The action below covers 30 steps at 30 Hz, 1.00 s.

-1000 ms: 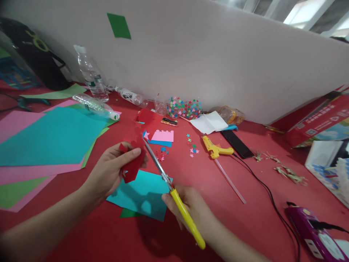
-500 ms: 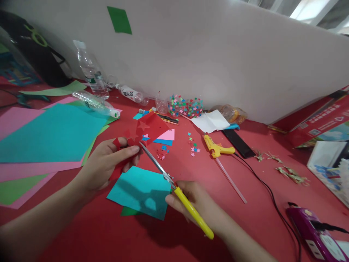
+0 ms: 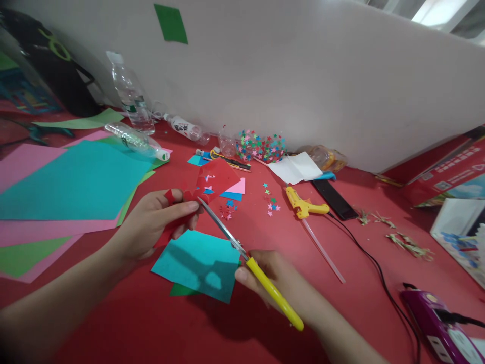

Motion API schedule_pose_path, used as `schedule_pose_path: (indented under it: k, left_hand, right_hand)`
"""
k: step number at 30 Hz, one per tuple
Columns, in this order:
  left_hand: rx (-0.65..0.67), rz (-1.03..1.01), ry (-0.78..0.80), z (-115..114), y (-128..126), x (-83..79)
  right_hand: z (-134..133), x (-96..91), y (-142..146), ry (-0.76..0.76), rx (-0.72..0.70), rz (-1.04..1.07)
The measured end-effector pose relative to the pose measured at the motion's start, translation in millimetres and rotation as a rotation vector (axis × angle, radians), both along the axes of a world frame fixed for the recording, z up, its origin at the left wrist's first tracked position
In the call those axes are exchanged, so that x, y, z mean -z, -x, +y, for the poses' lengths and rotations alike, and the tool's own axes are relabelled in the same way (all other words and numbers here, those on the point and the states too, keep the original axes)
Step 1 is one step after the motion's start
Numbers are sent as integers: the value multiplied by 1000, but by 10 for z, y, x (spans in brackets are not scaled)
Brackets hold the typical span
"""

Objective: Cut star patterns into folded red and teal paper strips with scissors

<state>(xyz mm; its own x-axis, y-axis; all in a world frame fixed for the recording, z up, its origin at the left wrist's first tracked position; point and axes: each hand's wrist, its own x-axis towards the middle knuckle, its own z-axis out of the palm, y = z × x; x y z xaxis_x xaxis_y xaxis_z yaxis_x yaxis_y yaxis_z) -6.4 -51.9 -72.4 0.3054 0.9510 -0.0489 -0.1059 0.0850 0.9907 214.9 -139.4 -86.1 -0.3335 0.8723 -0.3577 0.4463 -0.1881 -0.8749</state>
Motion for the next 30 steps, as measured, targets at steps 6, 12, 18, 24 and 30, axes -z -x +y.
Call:
schedule_pose_path:
  k: [6,12,18,24,30]
  left_hand:
    - [3,-14,29,2,-3,-12]
    - [21,-21,59,29,12,-8]
    - [54,-17,100,72,47,5]
    - [110,45,113,123,92,-2]
    - [138,62,121,164,126,29]
  right_hand:
    - [8,57,-13,68,10,7]
    - [-26,75,-2,12,64,-52]
    - [-12,60,5,45,31,-78]
    - [30,86,-45,66,-37,-39]
    - [44,85,-57,107,-30,-18]
